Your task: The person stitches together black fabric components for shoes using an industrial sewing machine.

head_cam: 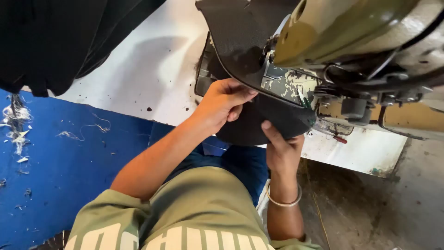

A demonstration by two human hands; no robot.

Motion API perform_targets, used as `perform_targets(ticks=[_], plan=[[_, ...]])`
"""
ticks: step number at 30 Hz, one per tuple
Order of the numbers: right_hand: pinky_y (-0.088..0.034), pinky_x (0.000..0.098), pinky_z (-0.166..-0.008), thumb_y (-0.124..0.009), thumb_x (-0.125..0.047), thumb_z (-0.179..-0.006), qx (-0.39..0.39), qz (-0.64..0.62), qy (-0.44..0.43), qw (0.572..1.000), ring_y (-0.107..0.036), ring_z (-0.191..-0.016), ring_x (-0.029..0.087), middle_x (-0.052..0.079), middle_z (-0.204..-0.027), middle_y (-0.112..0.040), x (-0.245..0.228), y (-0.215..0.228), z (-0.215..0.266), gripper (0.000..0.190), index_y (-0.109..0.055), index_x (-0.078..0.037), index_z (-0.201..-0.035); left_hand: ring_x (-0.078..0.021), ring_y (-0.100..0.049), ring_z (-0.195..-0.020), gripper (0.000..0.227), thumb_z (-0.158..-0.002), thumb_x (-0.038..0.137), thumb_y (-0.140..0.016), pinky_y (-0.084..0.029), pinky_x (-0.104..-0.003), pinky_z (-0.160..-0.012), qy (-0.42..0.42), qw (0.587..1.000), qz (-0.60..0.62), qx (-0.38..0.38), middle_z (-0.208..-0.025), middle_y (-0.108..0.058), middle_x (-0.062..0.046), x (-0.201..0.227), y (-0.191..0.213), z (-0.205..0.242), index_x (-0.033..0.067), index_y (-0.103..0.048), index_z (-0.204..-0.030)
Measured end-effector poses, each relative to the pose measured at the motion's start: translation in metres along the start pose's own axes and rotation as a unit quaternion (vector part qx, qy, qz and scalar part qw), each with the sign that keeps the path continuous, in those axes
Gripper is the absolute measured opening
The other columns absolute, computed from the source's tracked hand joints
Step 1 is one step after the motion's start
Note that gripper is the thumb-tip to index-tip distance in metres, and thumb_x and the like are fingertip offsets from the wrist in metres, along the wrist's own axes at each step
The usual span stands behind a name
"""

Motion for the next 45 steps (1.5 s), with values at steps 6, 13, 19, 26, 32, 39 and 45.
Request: perform_targets(ticks=[6, 13, 19, 26, 32, 39, 45], plan=[[-0.05, 0.0336, -0.092, -0.075, 0.012, -0.088, -0.001, 0.259, 0.052, 0.965, -0.059, -0.101, 0.02, 0.01, -0.11, -0.059, -0.011, 0.018, -0.007, 0.039, -0.074, -0.001, -0.125, -0.008, -0.048, -0.052, 0.01, -0.092, -0.003, -0.079, -0.033, -0.023, -0.043, -0.062, 0.998, 0.027, -0.016, -0.074, -0.056, -0.003, -0.013, 0.026, -0.009, -0.0013, -0.07, -0.096], [-0.051, 0.0345, -0.09, -0.078, 0.003, -0.07, -0.214, 0.634, 0.29, 0.685, -0.056, -0.102, 0.024, 0.007, -0.11, -0.056, -0.072, -0.014, -0.033, 0.063, -0.073, -0.019, -0.129, -0.0084, -0.055, -0.056, 0.038, -0.104, 0.043, -0.071, -0.039, -0.024, -0.049, 0.073, 0.98, 0.161, -0.09, -0.072, -0.061, 0.0, 0.025, 0.04, -0.023, 0.0059, -0.071, -0.099], [-0.049, 0.0397, -0.097, -0.075, -0.003, -0.074, -0.299, 0.671, 0.312, 0.603, -0.053, -0.105, 0.028, 0.004, -0.117, -0.055, -0.074, -0.014, -0.05, 0.053, -0.075, -0.017, -0.125, -0.0018, -0.063, -0.079, 0.045, -0.092, 0.05, -0.064, -0.044, -0.022, -0.059, 0.072, 0.984, -0.144, -0.069, -0.096, -0.069, 0.004, 0.046, -0.003, -0.006, 0.0144, -0.07, -0.119], [-0.043, 0.0279, -0.093, -0.082, -0.046, -0.075, -0.324, 0.375, 0.051, 0.867, -0.049, -0.108, 0.017, 0.002, -0.118, -0.052, -0.049, 0.015, -0.075, 0.076, -0.062, -0.006, -0.136, -0.0163, -0.068, -0.086, 0.03, -0.091, 0.013, -0.08, -0.055, -0.034, -0.074, 0.022, 0.993, -0.114, 0.017, -0.099, -0.073, -0.007, 0.038, 0.002, -0.013, -0.0017, -0.071, -0.115], [-0.047, 0.0322, -0.099, -0.074, -0.031, -0.096, -0.263, 0.088, -0.229, 0.933, -0.059, -0.113, 0.02, 0.011, -0.123, -0.06, 0.015, 0.047, -0.082, 0.06, -0.057, 0.008, -0.138, -0.0138, -0.07, -0.096, 0.03, -0.09, 0.01, -0.079, -0.058, -0.032, -0.086, -0.005, 0.996, -0.083, 0.041, -0.107, -0.074, -0.007, 0.025, -0.001, -0.006, -0.0028, -0.071, -0.116], [-0.048, 0.0369, -0.108, -0.069, -0.031, -0.096, -0.211, -0.123, -0.302, 0.921, -0.063, -0.121, 0.025, 0.021, -0.137, -0.062, 0.042, 0.054, -0.079, 0.075, -0.042, 0.012, -0.151, -0.0097, -0.063, -0.114, 0.041, -0.103, 0.008, -0.071, -0.054, -0.029, -0.102, -0.2, 0.975, -0.087, 0.044, -0.126, -0.065, -0.004, 0.022, -0.016, -0.005, 0.0011, -0.052, -0.139], [-0.048, 0.0348, -0.109, -0.064, -0.033, -0.102, -0.202, -0.155, -0.267, 0.929, -0.062, -0.123, 0.024, 0.02, -0.137, -0.062, 0.03, 0.039, -0.09, 0.07, -0.043, 0.011, -0.152, -0.011, -0.066, -0.11, 0.039, -0.105, 0.009, -0.07, -0.057, -0.029, -0.098, -0.246, 0.933, -0.246, 0.091, -0.121, -0.067, -0.006, 0.038, -0.025, -0.016, 0.0008, -0.051, -0.137]])
Point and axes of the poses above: each hand's wrist, its own z-axis away from the middle knuckle, its own y-axis out of the back of the hand, x = y × z, the point moved 1 cm from there along -z, towards the middle knuckle
